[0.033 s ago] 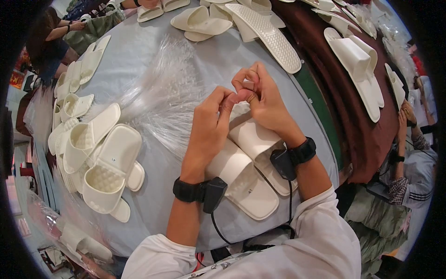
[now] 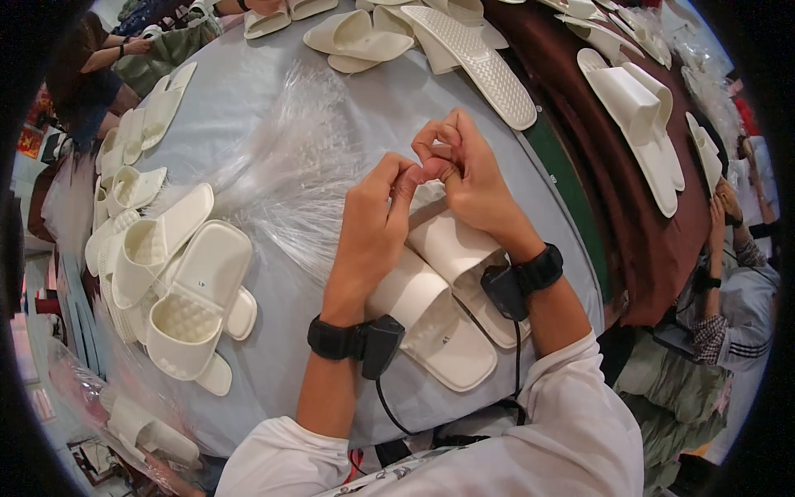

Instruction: Assembling and inspecting white slippers at a production table.

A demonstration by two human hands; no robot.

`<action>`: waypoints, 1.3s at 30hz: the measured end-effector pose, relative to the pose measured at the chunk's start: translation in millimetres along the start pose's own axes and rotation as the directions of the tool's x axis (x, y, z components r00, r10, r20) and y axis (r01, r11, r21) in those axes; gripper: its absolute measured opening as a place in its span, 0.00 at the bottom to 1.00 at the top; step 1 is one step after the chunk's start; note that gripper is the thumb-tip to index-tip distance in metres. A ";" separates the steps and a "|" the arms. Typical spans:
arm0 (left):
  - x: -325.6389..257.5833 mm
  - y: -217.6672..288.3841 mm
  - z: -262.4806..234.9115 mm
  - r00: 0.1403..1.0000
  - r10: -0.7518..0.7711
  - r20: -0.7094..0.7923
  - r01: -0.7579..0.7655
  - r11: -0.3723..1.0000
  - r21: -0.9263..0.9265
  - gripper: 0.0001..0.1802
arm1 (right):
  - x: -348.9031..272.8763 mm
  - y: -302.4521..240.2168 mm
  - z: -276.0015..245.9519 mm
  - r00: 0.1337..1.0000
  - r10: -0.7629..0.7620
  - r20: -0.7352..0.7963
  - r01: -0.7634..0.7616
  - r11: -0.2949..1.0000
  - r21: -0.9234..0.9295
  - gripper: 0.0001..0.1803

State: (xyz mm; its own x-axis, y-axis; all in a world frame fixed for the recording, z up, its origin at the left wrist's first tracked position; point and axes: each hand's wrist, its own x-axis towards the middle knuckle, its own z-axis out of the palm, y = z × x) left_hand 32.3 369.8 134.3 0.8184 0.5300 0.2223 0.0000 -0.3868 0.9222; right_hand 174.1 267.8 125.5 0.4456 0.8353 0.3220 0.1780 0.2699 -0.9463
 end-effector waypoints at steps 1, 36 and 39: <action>0.3 0.0 1.2 1.000 0.014 0.004 -0.014 1.000 0.000 0.12 | -0.2 0.0 1.8 1.000 0.002 -0.001 -0.002 1.000 0.000 0.19; 5.8 -1.3 -15.9 0.992 -0.125 0.018 0.115 0.837 -0.536 0.16 | -122.6 -79.0 69.5 0.926 0.281 -0.251 -0.366 0.515 -0.775 0.13; 7.1 0.6 -12.4 0.999 -0.043 0.031 0.053 0.868 -0.494 0.22 | -123.8 -66.3 66.6 0.921 0.106 -0.374 -0.365 0.564 -0.740 0.06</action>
State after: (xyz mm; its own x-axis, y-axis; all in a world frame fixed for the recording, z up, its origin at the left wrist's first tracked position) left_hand 31.0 382.8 140.4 0.8349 0.5227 0.1724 -0.2404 0.0647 0.9685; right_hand 48.7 178.4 146.5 0.7576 0.6190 0.2072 0.5871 -0.5076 -0.6306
